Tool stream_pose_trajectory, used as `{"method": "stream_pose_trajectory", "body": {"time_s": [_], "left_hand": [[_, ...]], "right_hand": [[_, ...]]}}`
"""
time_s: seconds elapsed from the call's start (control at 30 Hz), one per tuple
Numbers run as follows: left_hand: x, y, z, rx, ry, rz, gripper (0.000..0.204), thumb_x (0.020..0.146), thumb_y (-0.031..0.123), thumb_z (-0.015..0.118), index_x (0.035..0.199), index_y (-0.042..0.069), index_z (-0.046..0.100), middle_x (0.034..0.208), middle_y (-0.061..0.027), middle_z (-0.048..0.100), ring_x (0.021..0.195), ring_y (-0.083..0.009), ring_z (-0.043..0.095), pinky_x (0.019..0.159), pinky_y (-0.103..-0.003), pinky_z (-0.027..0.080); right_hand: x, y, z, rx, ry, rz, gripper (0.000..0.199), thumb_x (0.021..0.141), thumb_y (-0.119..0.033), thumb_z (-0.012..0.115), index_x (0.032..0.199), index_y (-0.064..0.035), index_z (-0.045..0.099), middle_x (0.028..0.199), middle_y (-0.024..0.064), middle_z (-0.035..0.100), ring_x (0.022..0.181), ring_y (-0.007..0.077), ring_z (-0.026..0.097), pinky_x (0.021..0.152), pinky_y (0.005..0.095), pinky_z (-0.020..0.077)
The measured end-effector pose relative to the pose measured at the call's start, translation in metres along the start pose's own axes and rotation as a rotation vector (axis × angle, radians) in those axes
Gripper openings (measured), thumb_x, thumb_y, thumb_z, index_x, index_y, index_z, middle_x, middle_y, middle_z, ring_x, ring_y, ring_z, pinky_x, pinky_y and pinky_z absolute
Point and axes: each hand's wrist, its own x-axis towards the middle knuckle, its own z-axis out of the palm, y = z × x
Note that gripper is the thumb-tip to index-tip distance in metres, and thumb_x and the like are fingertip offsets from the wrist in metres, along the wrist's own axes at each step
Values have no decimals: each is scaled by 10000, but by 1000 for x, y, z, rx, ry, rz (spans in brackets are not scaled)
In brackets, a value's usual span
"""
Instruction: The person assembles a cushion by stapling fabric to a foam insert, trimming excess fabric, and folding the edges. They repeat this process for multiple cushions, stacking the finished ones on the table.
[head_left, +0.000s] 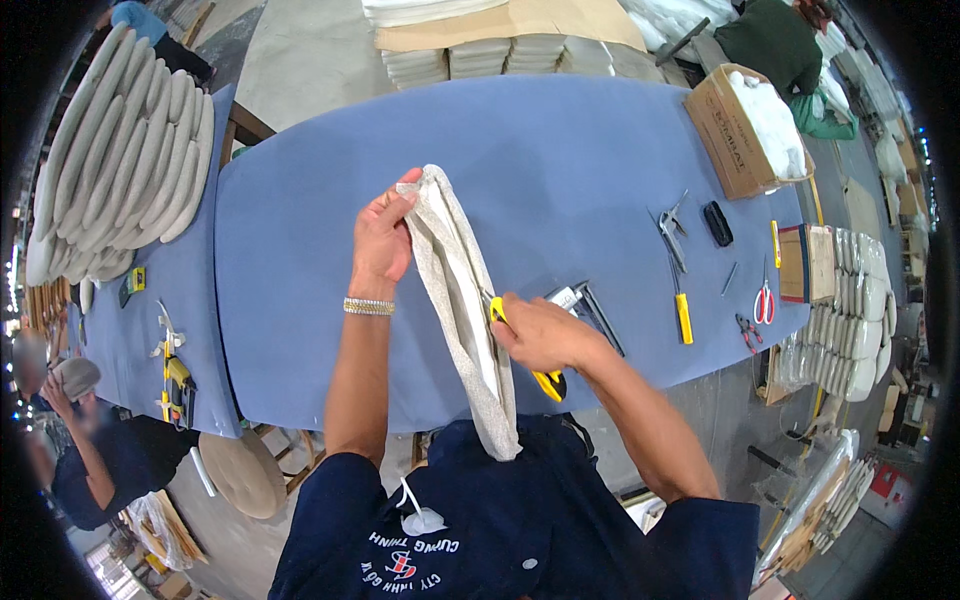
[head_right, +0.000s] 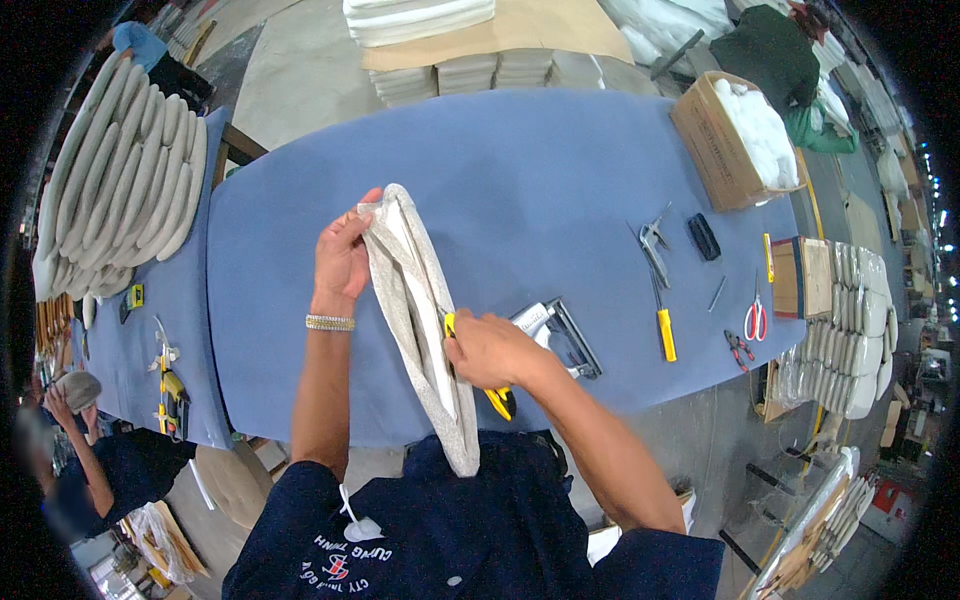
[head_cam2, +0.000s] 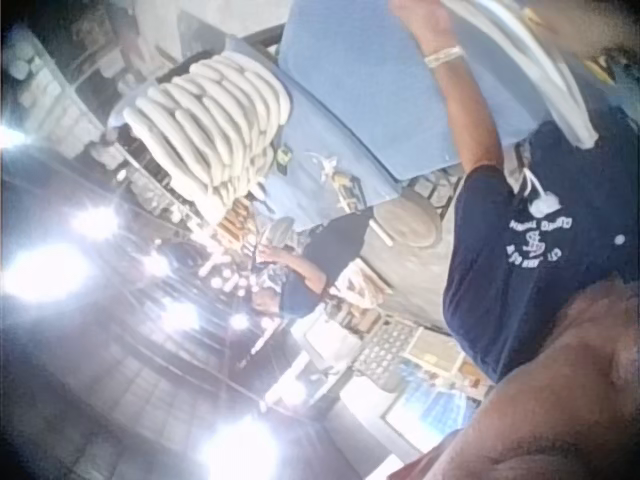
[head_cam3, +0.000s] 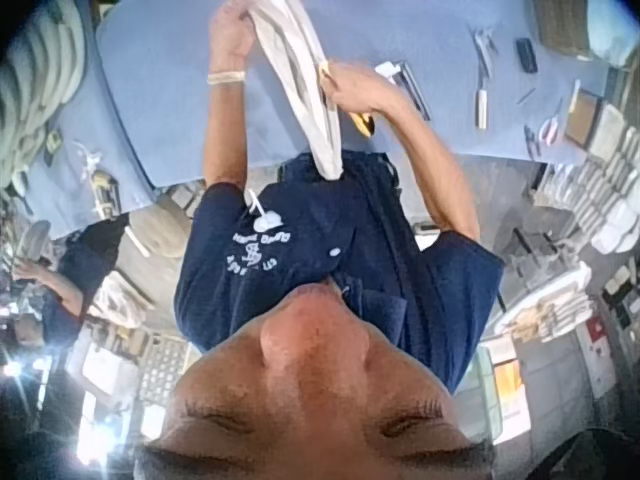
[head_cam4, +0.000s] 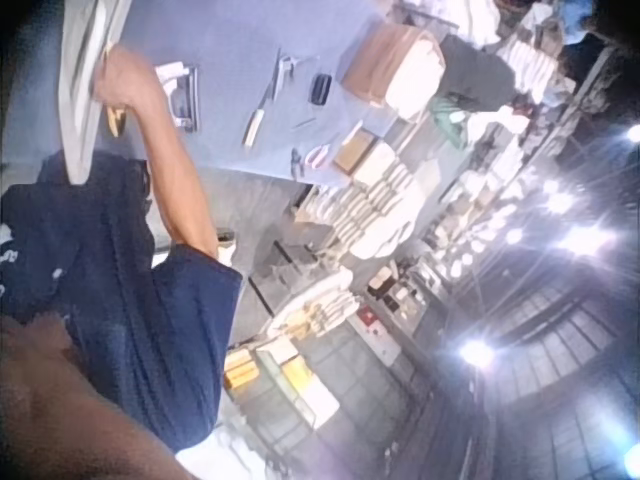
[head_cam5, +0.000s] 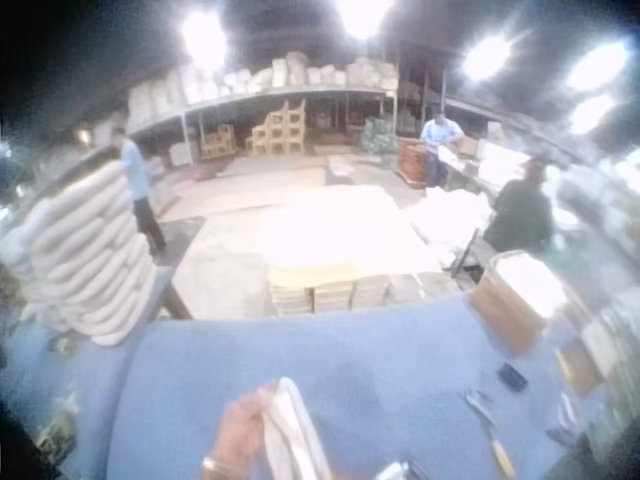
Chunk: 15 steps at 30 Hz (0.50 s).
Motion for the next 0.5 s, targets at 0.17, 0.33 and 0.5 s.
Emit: {"method": "stream_pose_trajectory", "body": {"time_s": [0.17, 0.33, 0.5], "left_hand": [[0, 5, 3, -55, 37, 17, 174, 985, 9, 560, 1066, -119, 644, 1478, -252, 535, 1159, -263, 659, 1041, -408, 563], [-3, 24, 14, 27, -27, 132, 116, 977, 30, 609, 994, -62, 676, 1494, -231, 523, 1225, -295, 630, 1059, -412, 530], [-35, 71, 113, 580, -365, 564, 86, 950, 88, 708, 906, 15, 721, 1473, -184, 557, 1321, -320, 573, 1094, -438, 459]], "right_hand": [[-40, 3, 36, 62, 1, 54, 383, 1020, -265, 496, 1069, 114, 517, 857, 338, 680, 858, 537, 660, 829, 601, 502], [-77, 4, 75, 135, 9, 77, 352, 1033, -265, 508, 1036, 86, 477, 741, 312, 643, 744, 550, 625, 733, 623, 472], [-93, 7, 102, 91, 114, 106, 327, 1025, -253, 516, 1048, 72, 492, 759, 313, 655, 759, 552, 631, 752, 626, 481]]}}
